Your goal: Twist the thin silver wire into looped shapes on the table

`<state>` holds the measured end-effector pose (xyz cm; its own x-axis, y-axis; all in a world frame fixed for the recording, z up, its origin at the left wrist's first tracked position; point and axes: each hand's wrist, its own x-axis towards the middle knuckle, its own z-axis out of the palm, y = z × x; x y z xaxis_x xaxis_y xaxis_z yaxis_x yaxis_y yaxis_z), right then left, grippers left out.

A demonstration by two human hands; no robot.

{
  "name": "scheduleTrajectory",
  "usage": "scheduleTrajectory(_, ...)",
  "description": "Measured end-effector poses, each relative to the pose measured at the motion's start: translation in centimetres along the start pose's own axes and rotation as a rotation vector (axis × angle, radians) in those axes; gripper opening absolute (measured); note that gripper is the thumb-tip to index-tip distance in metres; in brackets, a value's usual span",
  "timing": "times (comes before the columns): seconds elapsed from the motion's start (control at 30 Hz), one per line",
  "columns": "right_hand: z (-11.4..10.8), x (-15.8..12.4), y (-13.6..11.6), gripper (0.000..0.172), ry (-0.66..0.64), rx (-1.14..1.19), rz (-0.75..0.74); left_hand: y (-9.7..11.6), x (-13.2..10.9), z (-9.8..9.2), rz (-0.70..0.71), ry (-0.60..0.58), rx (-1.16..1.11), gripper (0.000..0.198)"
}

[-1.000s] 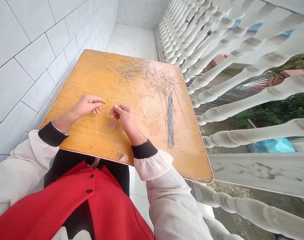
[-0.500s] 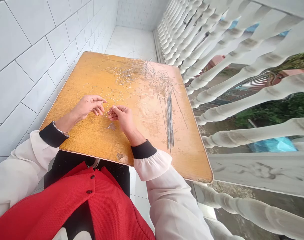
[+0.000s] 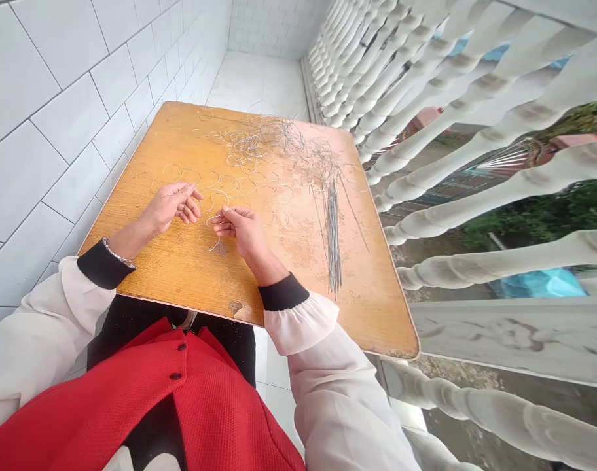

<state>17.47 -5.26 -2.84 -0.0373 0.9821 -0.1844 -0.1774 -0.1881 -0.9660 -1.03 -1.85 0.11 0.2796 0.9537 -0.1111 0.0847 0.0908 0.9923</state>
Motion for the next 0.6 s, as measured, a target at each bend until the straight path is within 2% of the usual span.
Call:
scheduleTrajectory(0.43, 0.6, -0.1, 0.4, 0.028, 0.002, -0.059, -0.044, -1.5, 0.4, 0.5, 0.235, 0.066, 0.504, 0.031)
scheduleTrajectory(0.6, 0.9, -0.1, 0.6, 0.028, 0.006, -0.09, -0.064, -2.0, 0.3, 1.2, 0.248, 0.088, 0.479, 0.033)
